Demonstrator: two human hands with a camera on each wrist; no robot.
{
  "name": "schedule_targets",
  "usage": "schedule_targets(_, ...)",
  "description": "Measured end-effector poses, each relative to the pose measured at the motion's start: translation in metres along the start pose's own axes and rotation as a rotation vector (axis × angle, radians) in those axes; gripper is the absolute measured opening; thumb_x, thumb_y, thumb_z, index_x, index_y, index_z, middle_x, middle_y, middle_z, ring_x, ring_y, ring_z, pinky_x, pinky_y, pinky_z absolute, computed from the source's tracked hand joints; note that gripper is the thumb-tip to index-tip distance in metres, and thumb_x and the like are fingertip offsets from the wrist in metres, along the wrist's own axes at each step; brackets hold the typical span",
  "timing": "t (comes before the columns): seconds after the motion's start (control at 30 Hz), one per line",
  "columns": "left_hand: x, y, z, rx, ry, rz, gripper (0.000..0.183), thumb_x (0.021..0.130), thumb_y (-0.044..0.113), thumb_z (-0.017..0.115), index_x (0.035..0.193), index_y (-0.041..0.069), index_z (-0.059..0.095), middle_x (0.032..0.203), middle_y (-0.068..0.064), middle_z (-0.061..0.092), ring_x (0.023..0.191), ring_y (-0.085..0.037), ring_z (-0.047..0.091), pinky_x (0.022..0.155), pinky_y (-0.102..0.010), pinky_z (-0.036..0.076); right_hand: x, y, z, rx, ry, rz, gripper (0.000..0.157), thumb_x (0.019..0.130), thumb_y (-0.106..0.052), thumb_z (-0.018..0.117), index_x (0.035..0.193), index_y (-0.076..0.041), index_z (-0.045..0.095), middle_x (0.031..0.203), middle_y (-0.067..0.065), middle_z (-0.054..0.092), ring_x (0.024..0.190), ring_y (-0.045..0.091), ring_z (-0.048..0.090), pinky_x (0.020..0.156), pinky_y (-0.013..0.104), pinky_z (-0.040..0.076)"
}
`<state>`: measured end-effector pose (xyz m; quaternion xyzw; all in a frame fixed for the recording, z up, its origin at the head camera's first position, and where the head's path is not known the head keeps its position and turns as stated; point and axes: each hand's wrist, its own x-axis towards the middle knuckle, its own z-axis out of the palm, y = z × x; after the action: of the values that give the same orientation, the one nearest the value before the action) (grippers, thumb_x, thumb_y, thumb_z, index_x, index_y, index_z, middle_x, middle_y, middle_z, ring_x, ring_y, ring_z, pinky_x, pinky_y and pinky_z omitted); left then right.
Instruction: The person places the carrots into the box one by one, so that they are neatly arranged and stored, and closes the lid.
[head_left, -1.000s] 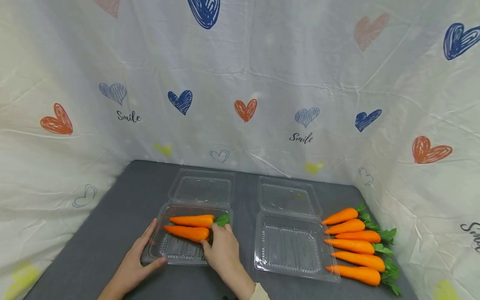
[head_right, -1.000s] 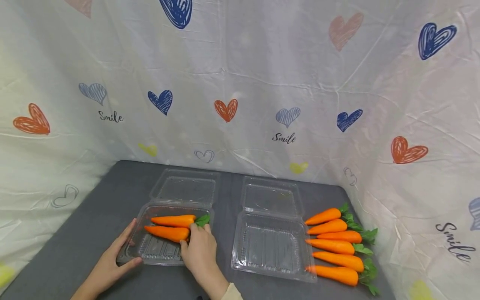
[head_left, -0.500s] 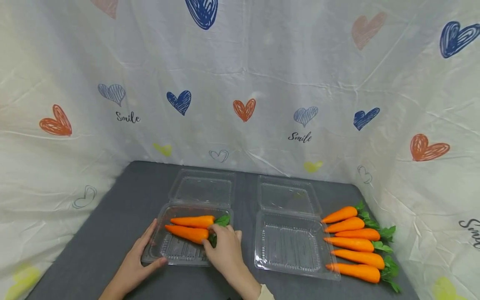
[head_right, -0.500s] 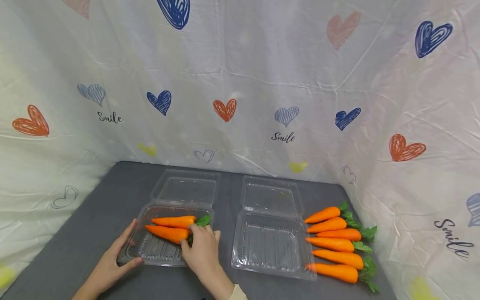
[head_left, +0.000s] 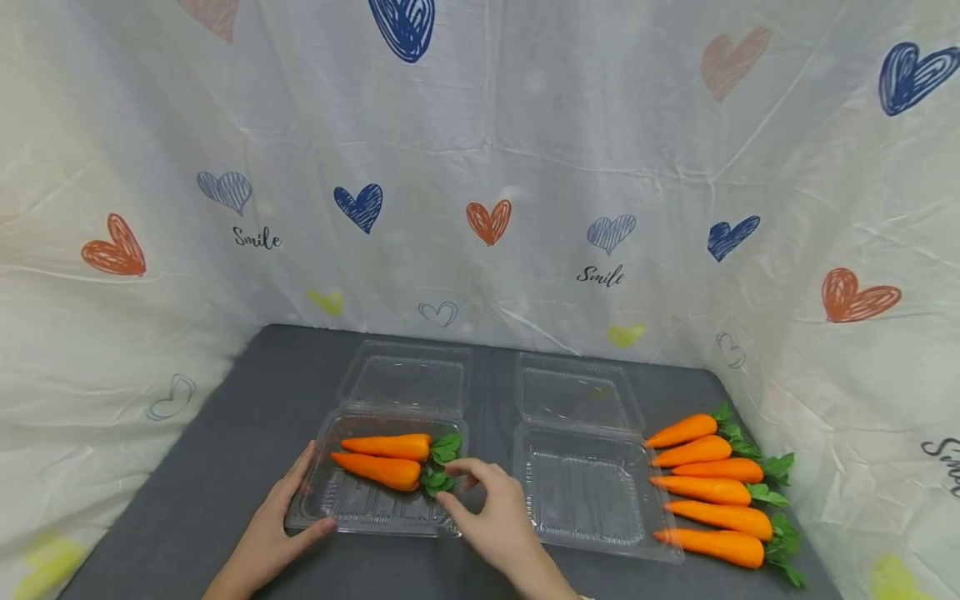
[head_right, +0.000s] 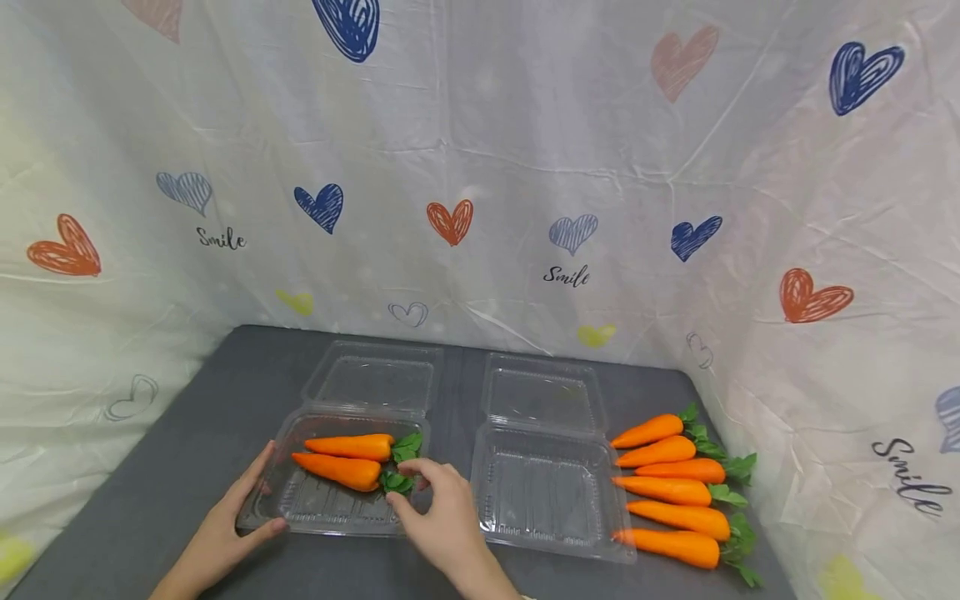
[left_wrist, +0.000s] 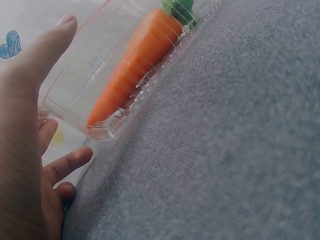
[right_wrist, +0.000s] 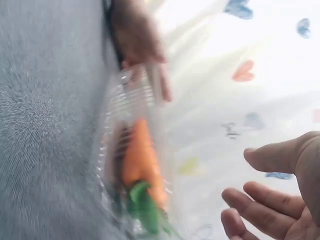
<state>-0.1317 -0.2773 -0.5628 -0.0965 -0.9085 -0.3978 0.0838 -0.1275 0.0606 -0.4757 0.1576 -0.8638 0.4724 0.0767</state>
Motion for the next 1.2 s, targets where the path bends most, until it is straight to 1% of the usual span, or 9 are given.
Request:
schedule_targets(0.13,-0.004,0.0,0.001,-0.004,-0.012,-0.016,0.112,0.089,0.032,0.088,0.173,0.029,0.015,0.167,-0.02,0.038,0.111,-0.014,0.053,0.09,-0.068,0.05,-0.019,0.004,-0.028,0.026,0.033,-0.006,0.026,0.091,-0.023,0.086,0.116,-0.026,0.078,0.105,-0.01,0.077,0.076,0.006,0.055,0.061,0.021,0.04)
schedule_targets(0.23,-0.007,0.0,0.001,0.002,-0.011,-0.028,0.112,0.089,0.032,0.088,0.173,0.029,0.014,0.165,-0.018,0.04,0.109,-0.012,0.052,0.089,-0.067,0.05,-0.032,0.014,-0.047,0.014,0.087,-0.019,0.033,0.088,-0.018,0.089,0.116,-0.031,0.077,0.105,-0.017,0.076,0.077,0.006,0.056,0.06,0.024,0.044)
schedule_targets(0.3,-0.008,0.0,0.002,0.005,-0.015,-0.03,0.112,0.089,0.033,0.088,0.173,0.03,0.014,0.165,-0.019,0.04,0.108,-0.012,0.052,0.089,-0.066,0.05,-0.04,0.023,-0.06,-0.022,0.132,-0.042,0.039,0.084,-0.013,0.091,0.116,-0.03,0.077,0.103,-0.02,0.074,0.074,0.007,0.056,0.058,0.025,0.044)
schedule_targets(0.43,-0.009,0.001,0.006,-0.001,-0.021,-0.019,0.112,0.089,0.032,0.088,0.173,0.03,0.013,0.166,-0.019,0.039,0.108,-0.012,0.052,0.09,-0.066,0.05,-0.057,0.044,-0.089,-0.107,0.23,-0.023,0.043,0.08,-0.006,0.093,0.116,-0.025,0.078,0.091,-0.021,0.068,0.063,0.006,0.05,0.054,0.023,0.041)
schedule_targets(0.67,-0.01,0.002,0.009,0.003,-0.009,-0.016,0.112,0.088,0.032,0.089,0.173,0.028,0.016,0.157,-0.016,0.048,0.106,-0.01,0.051,0.09,-0.064,0.05,-0.079,0.071,-0.139,-0.191,0.411,0.172,0.039,0.085,-0.006,0.089,0.119,-0.02,0.078,0.077,-0.008,0.063,0.054,0.008,0.042,0.05,0.025,0.036)
schedule_targets(0.77,-0.011,0.001,0.007,-0.001,-0.022,-0.023,0.112,0.089,0.032,0.088,0.173,0.029,0.014,0.159,-0.017,0.047,0.108,-0.009,0.051,0.09,-0.065,0.05,-0.086,0.084,-0.157,-0.237,0.473,0.268,0.038,0.087,-0.008,0.088,0.121,-0.019,0.077,0.078,-0.005,0.065,0.054,0.01,0.045,0.051,0.026,0.035)
schedule_targets(0.93,-0.01,-0.003,0.0,0.001,-0.003,-0.006,0.113,0.087,0.027,0.09,0.172,0.03,0.016,0.143,-0.015,0.057,0.106,-0.006,0.051,0.087,-0.066,0.05,-0.096,0.109,-0.178,-0.305,0.569,0.395,0.036,0.089,-0.014,0.088,0.123,-0.015,0.076,0.074,-0.005,0.068,0.056,0.008,0.052,0.051,0.022,0.037)
schedule_targets(1.1,-0.003,-0.004,-0.001,-0.002,0.002,0.018,0.114,0.086,0.026,0.089,0.173,0.029,0.016,0.156,-0.02,0.049,0.109,-0.007,0.05,0.087,-0.071,0.048,-0.106,0.132,-0.209,-0.416,0.665,0.484,0.04,0.091,-0.021,0.087,0.128,-0.013,0.074,0.065,-0.005,0.062,0.046,0.009,0.045,0.045,0.022,0.035)
schedule_targets(1.2,-0.001,-0.004,0.001,-0.002,0.005,0.027,0.114,0.086,0.026,0.09,0.173,0.028,0.016,0.156,-0.021,0.048,0.109,-0.008,0.05,0.087,-0.071,0.048,-0.113,0.144,-0.23,-0.43,0.679,0.586,0.047,0.094,-0.027,0.084,0.135,-0.009,0.069,0.058,-0.003,0.06,0.041,0.013,0.042,0.042,0.024,0.034)
